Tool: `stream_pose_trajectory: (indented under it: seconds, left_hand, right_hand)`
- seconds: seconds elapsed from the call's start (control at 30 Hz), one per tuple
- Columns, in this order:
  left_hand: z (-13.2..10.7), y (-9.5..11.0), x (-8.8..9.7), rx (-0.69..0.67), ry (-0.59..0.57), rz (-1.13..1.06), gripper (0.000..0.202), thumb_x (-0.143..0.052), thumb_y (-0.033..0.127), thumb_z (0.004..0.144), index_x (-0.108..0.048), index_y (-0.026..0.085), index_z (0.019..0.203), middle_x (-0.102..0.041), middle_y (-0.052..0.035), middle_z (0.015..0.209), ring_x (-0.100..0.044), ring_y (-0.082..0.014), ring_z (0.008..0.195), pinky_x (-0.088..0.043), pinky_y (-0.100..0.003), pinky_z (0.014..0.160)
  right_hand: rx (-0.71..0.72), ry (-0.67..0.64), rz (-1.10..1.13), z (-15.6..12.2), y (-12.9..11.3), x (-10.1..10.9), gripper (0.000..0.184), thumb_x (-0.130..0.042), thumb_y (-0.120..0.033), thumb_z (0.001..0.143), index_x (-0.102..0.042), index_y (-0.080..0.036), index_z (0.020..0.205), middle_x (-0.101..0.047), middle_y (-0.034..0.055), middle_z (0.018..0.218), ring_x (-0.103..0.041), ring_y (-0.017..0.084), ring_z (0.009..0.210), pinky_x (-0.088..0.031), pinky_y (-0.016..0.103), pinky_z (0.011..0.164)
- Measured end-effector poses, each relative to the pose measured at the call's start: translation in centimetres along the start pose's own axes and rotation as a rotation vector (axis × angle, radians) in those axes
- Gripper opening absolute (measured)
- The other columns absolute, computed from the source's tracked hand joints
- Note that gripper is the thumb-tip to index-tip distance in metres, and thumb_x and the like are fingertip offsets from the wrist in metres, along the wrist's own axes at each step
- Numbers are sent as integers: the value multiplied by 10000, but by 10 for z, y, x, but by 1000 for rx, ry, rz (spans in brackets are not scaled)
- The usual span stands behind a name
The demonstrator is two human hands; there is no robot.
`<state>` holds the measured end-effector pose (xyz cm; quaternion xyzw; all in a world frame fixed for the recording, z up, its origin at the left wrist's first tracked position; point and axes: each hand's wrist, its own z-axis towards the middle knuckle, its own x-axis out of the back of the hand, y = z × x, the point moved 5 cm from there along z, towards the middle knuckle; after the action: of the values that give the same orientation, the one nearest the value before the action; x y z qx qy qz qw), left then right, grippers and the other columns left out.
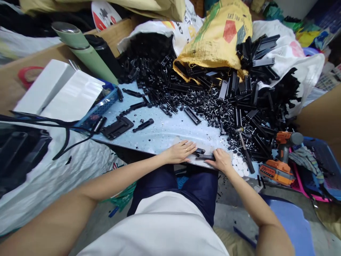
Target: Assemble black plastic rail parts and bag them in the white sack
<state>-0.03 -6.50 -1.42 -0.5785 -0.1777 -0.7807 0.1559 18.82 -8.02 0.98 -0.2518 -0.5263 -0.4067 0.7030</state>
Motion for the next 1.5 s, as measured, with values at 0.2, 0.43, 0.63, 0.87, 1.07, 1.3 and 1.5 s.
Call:
stream_pose_trajectory:
  seconds: [0.2,0.43,0.63,0.87,1.07,1.3,1.5]
  left_hand:
    - [14,4,19,149,156,-115,582,-194,491,978,-535,111,699,-495,-80,620,-509,-189,574,-353,-271,514]
    - [-14,63,105,24,581,-921,521,-115,392,1001,-429,147,666,-417,-6,551,-404,-107,467,-286,-233,483]
    - [-16,65,108,137,728,-937,477,-163,366,1005,-416,146,666,-385,4,539,-374,-100,453,-270,-228,476]
    - [-22,56,86,422,1054,-740,452,-193,481,985,-497,146,975,-543,-78,840,-557,-163,720,-449,-246,644]
    - [-5,32,56,349,671,-321,697,-53,599,920,-479,112,1179,-547,-149,1024,-558,-238,933,-473,-299,763]
    - [33,-72,-4,509,37,46,557,-392,572,919,-539,64,1094,-542,-177,944,-534,-293,926,-469,-357,792]
    - [40,-83,18,571,280,92,439,-448,373,926,-417,108,1275,-414,-174,1239,-332,-309,1214,-316,-464,1024]
  right_hand:
    - [183,48,241,14,-13,44,616,-257,-591,896,-439,-150,506,-424,24,457,-365,90,429,-228,245,461]
    - [381,53,1321,29,-76,95,455,-274,-426,951,-406,-174,597,-394,0,474,-365,91,440,-268,229,449]
    - [31,333,1520,43,-100,59,410,-269,-489,921,-466,-188,726,-407,7,563,-409,111,509,-347,232,485]
    - [-405,496,1631,76,-102,-8,597,-250,-720,769,-492,-217,980,-444,113,1214,-476,219,1106,-412,416,914]
    - [-756,635,1254,78,-43,-35,411,-413,-559,786,-476,-191,959,-492,118,1150,-485,196,1056,-425,376,865]
    - [-933,758,772,29,42,-8,357,-438,-493,795,-500,-155,891,-550,113,997,-519,187,950,-419,375,849]
    - [-685,553,641,-4,14,-8,248,-480,-398,837,-555,-161,837,-583,102,960,-538,185,949,-436,356,820]
